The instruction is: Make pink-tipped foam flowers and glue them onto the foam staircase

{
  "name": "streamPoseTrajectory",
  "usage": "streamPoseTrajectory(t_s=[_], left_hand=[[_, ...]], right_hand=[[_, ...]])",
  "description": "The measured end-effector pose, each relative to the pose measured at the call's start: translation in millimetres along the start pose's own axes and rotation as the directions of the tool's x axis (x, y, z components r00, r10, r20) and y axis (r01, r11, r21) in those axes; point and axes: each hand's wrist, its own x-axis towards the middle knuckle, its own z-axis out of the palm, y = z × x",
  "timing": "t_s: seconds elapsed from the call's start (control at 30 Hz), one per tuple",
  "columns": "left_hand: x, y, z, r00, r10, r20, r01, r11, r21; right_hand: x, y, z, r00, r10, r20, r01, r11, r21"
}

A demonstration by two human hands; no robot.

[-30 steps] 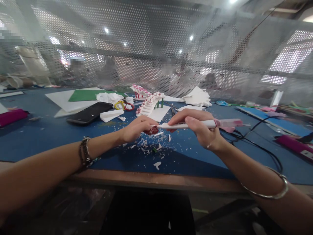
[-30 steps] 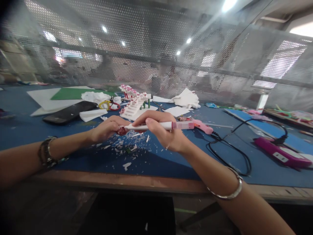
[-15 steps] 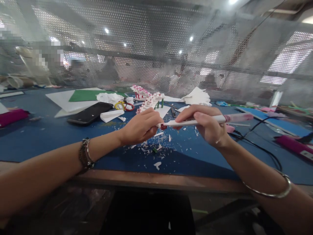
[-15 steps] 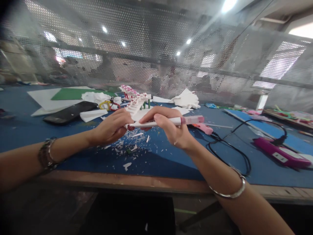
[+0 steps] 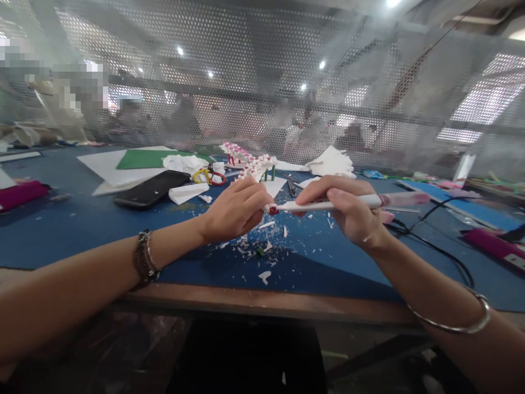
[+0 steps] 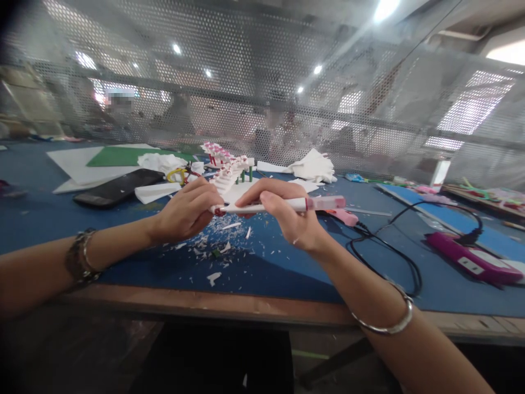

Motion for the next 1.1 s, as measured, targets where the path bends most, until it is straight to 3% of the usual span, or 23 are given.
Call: streamPoseTrajectory(t_s=[0.37, 0.5, 0.7, 0.87, 0.97, 1.1], left_hand=[[-1.3, 4.3, 1.4, 0.999, -0.027, -0.031, 0.028, 0.999, 0.047], [-1.6, 3.7, 1.2, 0.999, -0.002, -0.039, 0.002, 1.0, 0.017], [-2.2, 2.9, 0.9, 0.999, -0.011, -0.044, 0.012, 1.0, 0.026], [-2.6, 2.5, 2.0, 0.999, -0.036, -0.035, 0.037, 0.999, 0.039], [-2.6, 2.1, 1.9, 0.998, -0.045, -0.039, 0.047, 0.998, 0.042], [-2.2, 2.3, 1.4, 0.998, -0.038, -0.05, 0.04, 0.998, 0.042]], right_hand=[[0.1, -3.3, 1.3, 1.0, 0.008, -0.021, -0.009, 0.998, -0.068], [-0.1, -2.6, 1.2, 0.998, -0.055, -0.005, 0.055, 0.998, -0.032], [0.4, -4.6, -1.6, 0.997, -0.011, -0.08, 0.002, 0.994, -0.106], [2.9, -7.8, 0.5, 1.0, -0.002, -0.013, 0.0, 0.989, -0.15], [3.1, -8.5, 1.4, 0.998, 0.015, -0.054, -0.025, 0.983, -0.184], [1.7, -6.8, 0.5, 0.998, -0.041, -0.054, 0.032, 0.987, -0.158]])
